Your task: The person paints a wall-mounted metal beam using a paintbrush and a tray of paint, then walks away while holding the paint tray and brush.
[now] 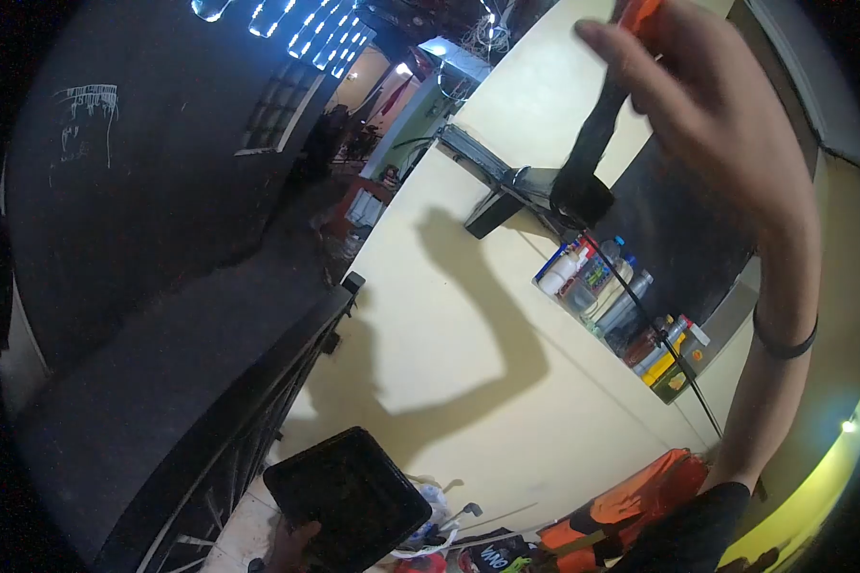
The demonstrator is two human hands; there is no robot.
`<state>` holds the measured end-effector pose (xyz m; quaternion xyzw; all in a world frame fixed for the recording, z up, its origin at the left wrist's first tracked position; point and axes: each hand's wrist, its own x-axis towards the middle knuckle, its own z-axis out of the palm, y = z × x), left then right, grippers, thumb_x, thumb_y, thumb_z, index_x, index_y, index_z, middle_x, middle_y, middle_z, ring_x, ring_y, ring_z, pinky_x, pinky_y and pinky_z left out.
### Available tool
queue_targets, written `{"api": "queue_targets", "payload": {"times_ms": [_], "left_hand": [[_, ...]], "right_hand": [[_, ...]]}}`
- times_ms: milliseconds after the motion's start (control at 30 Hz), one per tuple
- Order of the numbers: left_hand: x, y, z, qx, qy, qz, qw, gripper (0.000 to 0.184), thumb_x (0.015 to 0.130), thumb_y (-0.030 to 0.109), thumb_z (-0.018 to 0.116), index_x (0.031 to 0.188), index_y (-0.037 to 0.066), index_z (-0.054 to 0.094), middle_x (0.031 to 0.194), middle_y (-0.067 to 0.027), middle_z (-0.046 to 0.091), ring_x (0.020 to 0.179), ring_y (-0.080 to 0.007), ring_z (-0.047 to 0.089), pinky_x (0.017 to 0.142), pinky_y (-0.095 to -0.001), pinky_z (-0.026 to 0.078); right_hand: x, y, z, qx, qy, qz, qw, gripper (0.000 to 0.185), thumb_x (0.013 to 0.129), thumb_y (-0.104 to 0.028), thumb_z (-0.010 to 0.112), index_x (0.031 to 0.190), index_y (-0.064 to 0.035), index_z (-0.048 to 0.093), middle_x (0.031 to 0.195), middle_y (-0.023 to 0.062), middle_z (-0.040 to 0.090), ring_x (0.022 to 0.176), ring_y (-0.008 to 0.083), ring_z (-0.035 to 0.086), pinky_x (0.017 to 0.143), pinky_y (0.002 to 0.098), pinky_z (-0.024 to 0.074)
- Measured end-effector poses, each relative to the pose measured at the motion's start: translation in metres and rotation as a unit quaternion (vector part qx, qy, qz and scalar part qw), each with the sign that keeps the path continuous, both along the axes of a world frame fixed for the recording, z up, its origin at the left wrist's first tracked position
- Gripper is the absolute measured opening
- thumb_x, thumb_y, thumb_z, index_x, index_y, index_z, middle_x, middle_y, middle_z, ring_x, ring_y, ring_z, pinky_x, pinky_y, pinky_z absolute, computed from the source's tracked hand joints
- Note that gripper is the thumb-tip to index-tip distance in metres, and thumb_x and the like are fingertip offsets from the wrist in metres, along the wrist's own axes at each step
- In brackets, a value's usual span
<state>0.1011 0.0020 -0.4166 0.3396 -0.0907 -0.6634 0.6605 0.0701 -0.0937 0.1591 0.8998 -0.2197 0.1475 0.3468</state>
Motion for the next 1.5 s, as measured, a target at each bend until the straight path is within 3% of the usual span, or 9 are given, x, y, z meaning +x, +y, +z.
{"api": "queue_targets", "payload": {"times_ms": [167,267,367,567,767,933,1200,1267,1500], "left_hand": [[-0.004,-0.004,-0.010,-0.010,0.003,-0.028,1.000,0.066,0.085,0.016,0.071,0.143,0.006,0.041,0.127,-0.0091,0.057,0.112,-0.0246,0.058,0.090,-0.0369,0.051],[-0.005,-0.002,-0.008,-0.026,0.016,0.004,1.000,0.063,0.085,0.014,0.070,0.141,0.006,0.042,0.127,-0.0100,0.058,0.111,-0.0254,0.059,0.091,-0.0371,0.052],[-0.009,-0.003,-0.015,-0.072,0.016,0.010,0.997,0.061,0.086,0.012,0.068,0.141,0.006,0.042,0.127,-0.0109,0.058,0.112,-0.0257,0.059,0.092,-0.0381,0.052],[0.004,-0.003,0.002,-0.041,-0.008,0.016,0.999,0.060,0.087,0.009,0.067,0.142,0.007,0.042,0.129,-0.0111,0.057,0.113,-0.0268,0.059,0.092,-0.0421,0.052],[0.011,-0.002,0.029,-0.050,0.022,0.006,0.999,0.059,0.087,0.008,0.066,0.141,0.006,0.044,0.131,-0.0111,0.057,0.115,-0.0284,0.059,0.096,-0.0438,0.050],[0.006,-0.008,0.028,-0.075,-0.003,0.012,0.997,0.059,0.087,0.008,0.066,0.141,0.006,0.044,0.132,-0.0110,0.057,0.115,-0.0285,0.058,0.097,-0.0440,0.050],[0.000,-0.013,0.020,-0.106,-0.015,0.028,0.994,0.058,0.087,0.008,0.066,0.141,0.006,0.044,0.133,-0.0108,0.056,0.117,-0.0288,0.058,0.099,-0.0444,0.049],[0.000,-0.012,0.018,-0.110,-0.021,0.031,0.993,0.058,0.087,0.008,0.065,0.141,0.006,0.044,0.133,-0.0107,0.056,0.117,-0.0289,0.058,0.099,-0.0445,0.048],[-0.009,-0.006,0.011,-0.130,-0.028,0.048,0.990,0.057,0.088,0.008,0.065,0.141,0.006,0.045,0.134,-0.0103,0.056,0.119,-0.0289,0.056,0.101,-0.0446,0.047]], "right_hand": [[-0.009,-0.014,0.011,-0.131,-0.022,0.089,0.987,0.040,0.101,-0.041,0.054,0.112,-0.0029,0.059,0.068,-0.0027,0.048,0.050,0.0023,0.043,0.044,0.0205,0.0319],[0.008,0.002,0.000,-0.017,0.033,0.000,0.999,0.042,0.100,-0.042,0.056,0.111,-0.0023,0.058,0.070,-0.0022,0.050,0.051,0.0018,0.043,0.045,0.0198,0.0311],[0.008,-0.010,0.010,-0.173,0.022,0.064,0.983,0.037,0.099,-0.041,0.058,0.102,-0.0044,0.057,0.071,-0.0034,0.051,0.050,0.0012,0.042,0.043,0.0201,0.0293],[-0.019,-0.017,0.010,0.037,-0.138,0.096,0.985,0.031,0.099,-0.037,0.059,0.092,-0.0074,0.056,0.065,-0.0058,0.049,0.043,0.0007,0.039,0.038,0.0190,0.0254],[-0.077,-0.015,-0.006,-0.003,-0.368,0.210,0.906,0.027,0.097,-0.033,0.063,0.096,-0.0055,0.065,0.064,-0.0033,0.056,0.043,0.0012,0.046,0.037,0.0177,0.0298],[-0.093,-0.033,-0.020,0.107,-0.330,0.242,0.906,0.027,0.097,-0.030,0.064,0.094,-0.0031,0.067,0.065,0.0027,0.062,0.045,0.0043,0.054,0.040,0.0178,0.0359],[-0.112,-0.038,-0.018,0.063,-0.359,0.310,0.878,0.029,0.102,-0.031,0.055,0.098,-0.0036,0.065,0.065,0.0029,0.062,0.047,0.0049,0.056,0.039,0.0175,0.0360],[-0.119,-0.042,-0.026,0.051,-0.315,0.245,0.916,0.029,0.101,-0.031,0.056,0.100,-0.0034,0.066,0.066,0.0023,0.063,0.048,0.0054,0.057,0.040,0.0171,0.0362],[-0.141,-0.038,-0.043,0.009,-0.413,0.288,0.864,0.035,0.101,-0.036,0.055,0.101,-0.0036,0.068,0.069,0.0053,0.066,0.049,0.0065,0.060,0.040,0.0172,0.0387]]}}
